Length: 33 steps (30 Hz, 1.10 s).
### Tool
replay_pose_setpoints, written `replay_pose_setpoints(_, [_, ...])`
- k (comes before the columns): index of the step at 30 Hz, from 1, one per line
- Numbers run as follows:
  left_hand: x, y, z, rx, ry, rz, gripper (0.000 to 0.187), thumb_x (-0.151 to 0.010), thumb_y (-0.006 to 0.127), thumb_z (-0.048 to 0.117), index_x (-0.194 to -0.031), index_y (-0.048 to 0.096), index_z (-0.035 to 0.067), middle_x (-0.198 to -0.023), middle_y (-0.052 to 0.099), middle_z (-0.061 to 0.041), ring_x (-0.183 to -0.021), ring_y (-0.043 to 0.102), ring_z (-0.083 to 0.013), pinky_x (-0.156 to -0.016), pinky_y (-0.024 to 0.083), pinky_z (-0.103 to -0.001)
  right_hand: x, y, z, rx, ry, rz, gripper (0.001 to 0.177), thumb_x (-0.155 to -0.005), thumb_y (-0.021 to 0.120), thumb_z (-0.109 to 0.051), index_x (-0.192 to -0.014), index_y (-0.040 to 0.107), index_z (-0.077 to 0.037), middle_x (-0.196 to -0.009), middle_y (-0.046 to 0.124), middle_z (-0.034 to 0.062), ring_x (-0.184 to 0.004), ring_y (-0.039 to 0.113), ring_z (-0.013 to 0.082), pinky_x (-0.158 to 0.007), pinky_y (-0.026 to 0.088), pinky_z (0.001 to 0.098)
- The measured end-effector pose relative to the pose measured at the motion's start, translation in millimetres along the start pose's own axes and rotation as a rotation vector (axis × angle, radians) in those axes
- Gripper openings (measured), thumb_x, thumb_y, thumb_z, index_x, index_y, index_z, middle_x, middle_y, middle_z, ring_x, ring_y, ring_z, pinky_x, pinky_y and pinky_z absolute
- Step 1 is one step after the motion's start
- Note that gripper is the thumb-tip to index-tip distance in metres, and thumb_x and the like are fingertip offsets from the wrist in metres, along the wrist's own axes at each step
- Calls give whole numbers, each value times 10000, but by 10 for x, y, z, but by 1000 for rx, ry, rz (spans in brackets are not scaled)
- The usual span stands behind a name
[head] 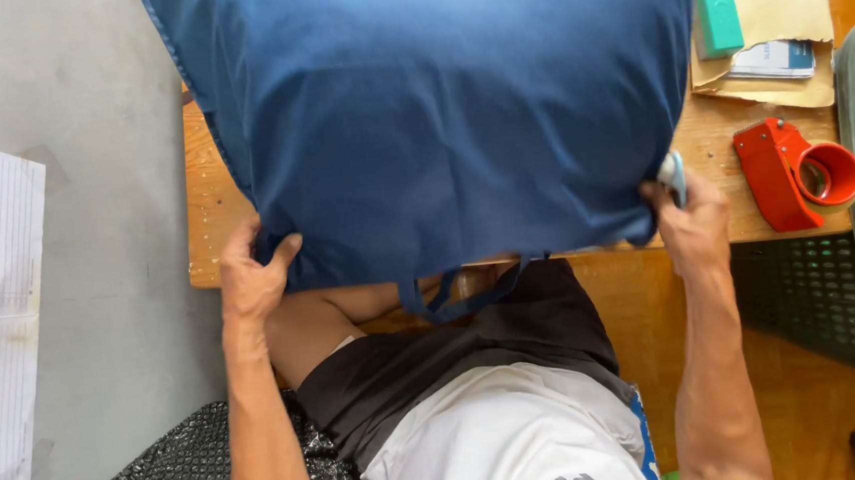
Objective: Cleaning a blue fabric tote bag using a lint roller to remove lint and debris.
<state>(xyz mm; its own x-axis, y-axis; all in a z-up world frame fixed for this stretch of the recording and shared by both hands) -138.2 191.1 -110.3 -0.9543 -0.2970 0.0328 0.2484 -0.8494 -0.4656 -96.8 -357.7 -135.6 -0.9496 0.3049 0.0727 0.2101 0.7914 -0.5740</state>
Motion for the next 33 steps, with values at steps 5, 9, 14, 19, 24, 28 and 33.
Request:
replay_pose_setpoints(5, [-20,-110,460,16,118,-13,945,-880,480,632,-1519,342,-50,-1625,323,-241,-1242,439,-248,-1204,310,-441,505,-451,-39,-31,-65,250,123,-1076,743,-131,-1022,643,-84,-843,486,-38,-791,408,93,-736,376,279])
replay_pose_setpoints(9, [-602,405,426,-130,97,67,680,-1066,410,506,-1564,339,47,-1618,377,-180,-1506,337,-304,-1232,246,-388,239,-298,-601,32,-455,417,409,-1167,575,-328,-1356,646,28,-1170,558,178,-1041,606,303,-920,485,413])
replay_pose_setpoints(14, [-1215,726,344,-50,206,259,687,-1055,437,570,-1522,435,66,-1578,443,-189,-1480,396,-334,-1209,317,-406,-810,282,-585,50,-576,528,538,-1103,577,-547,-1401,604,-101,-1209,678,188,-1080,687,346,-874,566,443])
replay_pose_setpoints(19, [-986,802,67,35,387,371,547,-1103,497,408,-1490,484,21,-1543,492,-198,-1463,446,-338,-1222,355,-417,-955,392,-423,-92,-699,508,541,-1105,593,-539,-1449,552,-123,-1359,662,172,-1194,707,326,-968,621,409])
replay_pose_setpoints(24, [-294,755,-253,-33,452,314,500,-1109,577,350,-1540,483,115,-1445,544,-142,-1343,528,-333,-1138,405,-458,-526,398,371,-244,-659,443,490,-963,892,-414,-1149,677,-15,-876,539,104,-777,558,219,-716,490,373])
replay_pose_setpoints(28, [-293,587,-360,-89,361,274,575,-1041,692,307,-1487,499,0,-1396,555,-261,-1329,518,-419,-1123,399,-517,-414,292,406,-217,-621,404,516,-907,940,-409,-1113,678,-16,-848,557,95,-739,550,212,-685,471,342])
replay_pose_setpoints(33, [-855,751,-3,-201,420,346,442,-1130,460,231,-1480,457,-39,-1507,506,-262,-1419,464,-400,-1197,354,-473,-612,234,-329,86,-549,369,467,-1125,604,-514,-1232,628,-60,-867,572,68,-740,547,213,-636,428,380])
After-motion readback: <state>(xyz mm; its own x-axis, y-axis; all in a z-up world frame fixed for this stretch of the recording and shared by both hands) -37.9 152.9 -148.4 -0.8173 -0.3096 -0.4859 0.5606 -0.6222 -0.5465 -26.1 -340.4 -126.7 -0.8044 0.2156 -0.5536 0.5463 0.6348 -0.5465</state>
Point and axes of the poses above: each hand's wrist, its own x-axis away from the middle knuckle, its own y-axis out of the palm, z = x × y, the point moved 5 cm from there along -x, towards the middle knuckle
